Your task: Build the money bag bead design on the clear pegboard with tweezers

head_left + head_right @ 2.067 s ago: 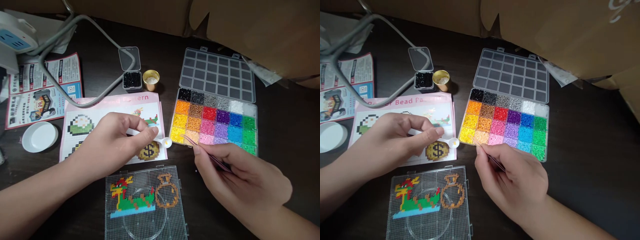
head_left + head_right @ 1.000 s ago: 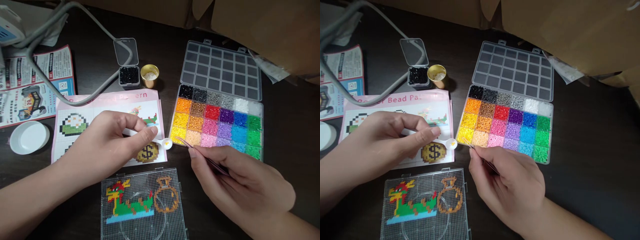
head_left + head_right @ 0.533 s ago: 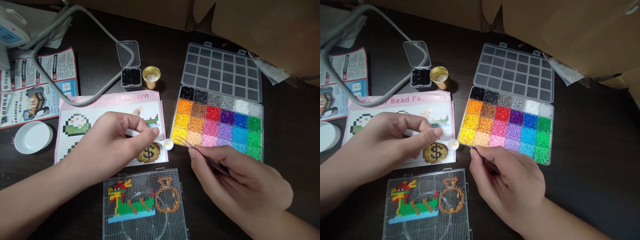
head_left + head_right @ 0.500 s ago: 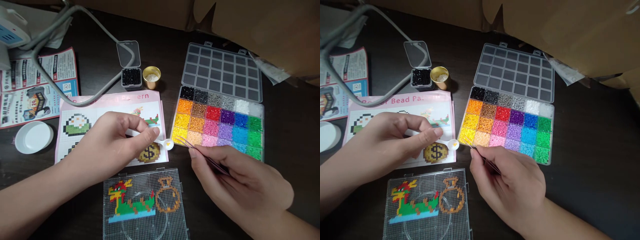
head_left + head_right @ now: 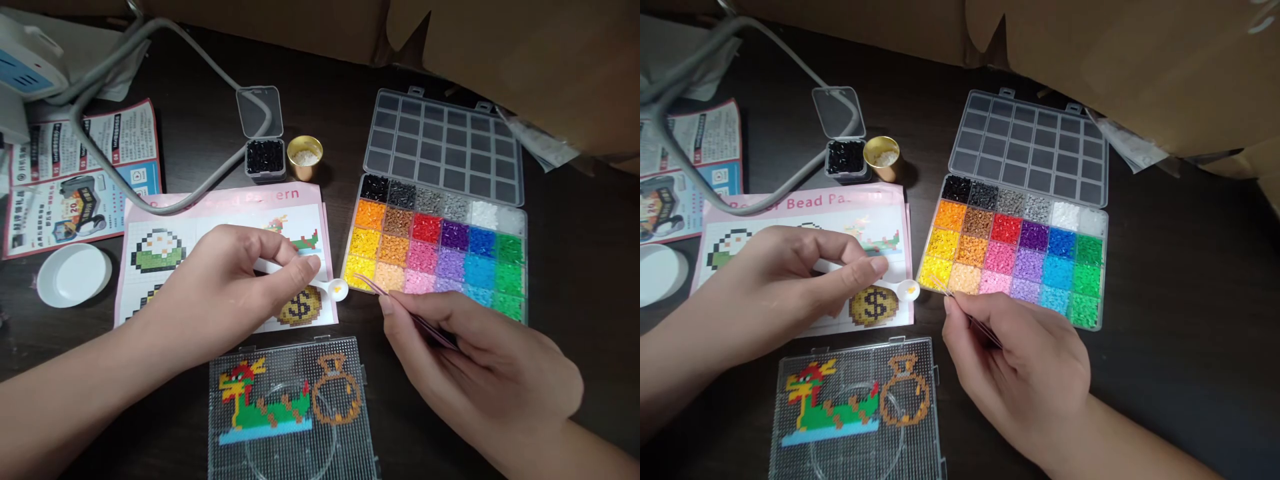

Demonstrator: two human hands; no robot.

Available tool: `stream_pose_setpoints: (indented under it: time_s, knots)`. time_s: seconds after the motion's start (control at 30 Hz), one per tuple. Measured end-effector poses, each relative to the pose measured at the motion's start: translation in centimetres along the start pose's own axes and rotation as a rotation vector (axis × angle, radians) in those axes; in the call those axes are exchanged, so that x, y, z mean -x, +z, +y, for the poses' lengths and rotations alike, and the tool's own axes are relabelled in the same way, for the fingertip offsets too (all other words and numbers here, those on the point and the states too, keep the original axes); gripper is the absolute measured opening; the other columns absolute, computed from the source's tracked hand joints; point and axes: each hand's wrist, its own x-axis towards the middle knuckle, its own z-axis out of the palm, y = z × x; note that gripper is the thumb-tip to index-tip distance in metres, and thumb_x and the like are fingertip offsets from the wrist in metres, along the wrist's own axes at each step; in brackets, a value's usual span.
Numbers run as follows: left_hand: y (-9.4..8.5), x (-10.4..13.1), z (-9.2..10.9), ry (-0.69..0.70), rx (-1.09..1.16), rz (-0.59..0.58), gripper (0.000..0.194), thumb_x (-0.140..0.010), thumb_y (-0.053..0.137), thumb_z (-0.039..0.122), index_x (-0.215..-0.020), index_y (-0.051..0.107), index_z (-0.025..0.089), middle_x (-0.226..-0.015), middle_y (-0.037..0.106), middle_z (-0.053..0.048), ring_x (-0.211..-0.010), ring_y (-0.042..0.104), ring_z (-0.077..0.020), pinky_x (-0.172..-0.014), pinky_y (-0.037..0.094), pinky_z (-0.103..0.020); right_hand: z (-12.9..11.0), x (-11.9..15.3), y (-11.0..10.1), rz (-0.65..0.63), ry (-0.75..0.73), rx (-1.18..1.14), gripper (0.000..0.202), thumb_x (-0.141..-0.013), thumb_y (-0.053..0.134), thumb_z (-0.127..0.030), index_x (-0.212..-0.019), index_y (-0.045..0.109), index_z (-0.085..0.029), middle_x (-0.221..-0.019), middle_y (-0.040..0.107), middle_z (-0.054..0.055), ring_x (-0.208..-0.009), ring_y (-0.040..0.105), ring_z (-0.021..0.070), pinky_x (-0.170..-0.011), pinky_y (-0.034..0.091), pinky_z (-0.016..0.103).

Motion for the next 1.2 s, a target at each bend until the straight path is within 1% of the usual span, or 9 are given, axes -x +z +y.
stream_pose_setpoints:
  time_s: [0.13, 0.23, 0.43, 0.63, 0.77, 0.87, 1.0, 1.13, 1.2]
  knots:
    - [0.0, -0.1, -0.5, 0.05, -0.027, 0.025, 0.035, -0.082, 0.064, 0.046, -0.061, 0.064, 0.018, -0.042, 0.04, 0.006, -0.038, 0.031, -0.0036, -0.034, 0.023, -0.014, 0.0, 0.0, 0.1, 0.011, 0.001, 0.006, 0.006, -0.082, 0.071, -0.018, -0.081, 0.065, -0.021, -0.054, 0.064, -0.008, -0.043, 0.055, 0.0043, -0.047, 0.044, 0.018]
    - [0.0, -0.1, -0.3, 0.059, -0.037, 0.029, 0.034, -0.082, 0.064, 0.044, -0.06, 0.064, 0.017, -0.042, 0.041, 0.006, -0.038, 0.031, -0.0037, -0.035, 0.023, -0.014, 0.0, 0.0, 0.1, 0.008, 0.007, 0.004, 0.007, -0.083, 0.07, -0.019, -0.079, 0.065, -0.021, -0.052, 0.062, -0.008, -0.044, 0.055, 0.0047, -0.046, 0.043, 0.018]
    - [-0.1, 0.3, 0.8, -0.004, -0.009, -0.011, 0.034, -0.083, 0.063, 0.041, -0.06, 0.062, 0.016, -0.042, 0.04, 0.008, -0.04, 0.031, -0.0022, -0.038, 0.024, -0.013, -0.1, 0.0, -0.3, 0.018, 0.016, -0.025, 0.009, -0.081, 0.07, -0.016, -0.078, 0.064, -0.021, -0.054, 0.064, -0.007, -0.042, 0.054, 0.0051, -0.043, 0.043, 0.019]
    - [-0.1, 0.2, 0.9, 0.008, -0.041, 0.01, 0.03, -0.082, 0.064, 0.04, -0.062, 0.066, 0.017, -0.046, 0.043, 0.007, -0.044, 0.035, -0.0034, -0.042, 0.027, -0.015, -0.7, 0.2, -0.4, -0.042, -0.102, -0.083, 0.011, -0.079, 0.072, -0.014, -0.084, 0.064, -0.021, -0.061, 0.069, -0.005, -0.047, 0.062, 0.0088, -0.045, 0.049, 0.02]
    - [-0.2, 0.1, 0.8, -0.027, -0.069, 0.014, 0.029, -0.08, 0.065, 0.041, -0.062, 0.066, 0.018, -0.04, 0.036, 0.008, -0.038, 0.028, -0.0049, -0.038, 0.021, -0.02, -0.5, 0.2, -0.3, -0.005, -0.049, -0.071, 0.008, -0.08, 0.072, -0.017, -0.082, 0.066, -0.022, -0.056, 0.066, -0.005, -0.047, 0.063, 0.0106, -0.04, 0.046, 0.021]
    - [-0.3, 0.2, 0.8, -0.023, -0.081, 0.017, 0.03, -0.08, 0.065, 0.042, -0.061, 0.066, 0.019, -0.04, 0.038, 0.007, -0.037, 0.03, -0.0057, -0.037, 0.022, -0.02, -0.1, 0.2, -0.3, 0.038, -0.02, -0.069, 0.01, -0.079, 0.072, -0.016, -0.078, 0.065, -0.023, -0.054, 0.065, -0.006, -0.046, 0.063, 0.0103, -0.039, 0.043, 0.021]
    - [-0.4, 0.2, 0.7, -0.023, -0.075, 0.015, 0.029, -0.079, 0.065, 0.043, -0.061, 0.067, 0.019, -0.038, 0.036, 0.007, -0.036, 0.028, -0.0061, -0.036, 0.02, -0.021, 0.1, 0.2, -0.2, 0.042, -0.011, -0.019, 0.012, -0.079, 0.072, -0.015, -0.075, 0.063, -0.022, -0.053, 0.063, -0.007, -0.046, 0.061, 0.0087, -0.042, 0.042, 0.021]
    - [-0.1, 0.2, 0.8, -0.018, -0.054, 0.019, 0.028, -0.078, 0.066, 0.038, -0.059, 0.065, 0.018, -0.04, 0.038, 0.007, -0.038, 0.029, -0.006, -0.038, 0.022, -0.021, -0.1, 0.2, 0.0, 0.045, 0.01, 0.004, 0.011, -0.079, 0.073, -0.016, -0.077, 0.064, -0.022, -0.054, 0.064, -0.006, -0.046, 0.061, 0.0089, -0.044, 0.044, 0.021]
    - [0.1, 0.3, 1.0, -0.012, -0.034, 0.048, 0.028, -0.079, 0.065, 0.036, -0.058, 0.064, 0.017, -0.041, 0.037, 0.007, -0.04, 0.029, -0.0054, -0.04, 0.021, -0.02, -0.2, 0.2, 0.0, 0.043, 0.013, 0.009, 0.011, -0.078, 0.073, -0.016, -0.076, 0.064, -0.022, -0.055, 0.064, -0.006, -0.048, 0.063, 0.0101, -0.044, 0.045, 0.022]
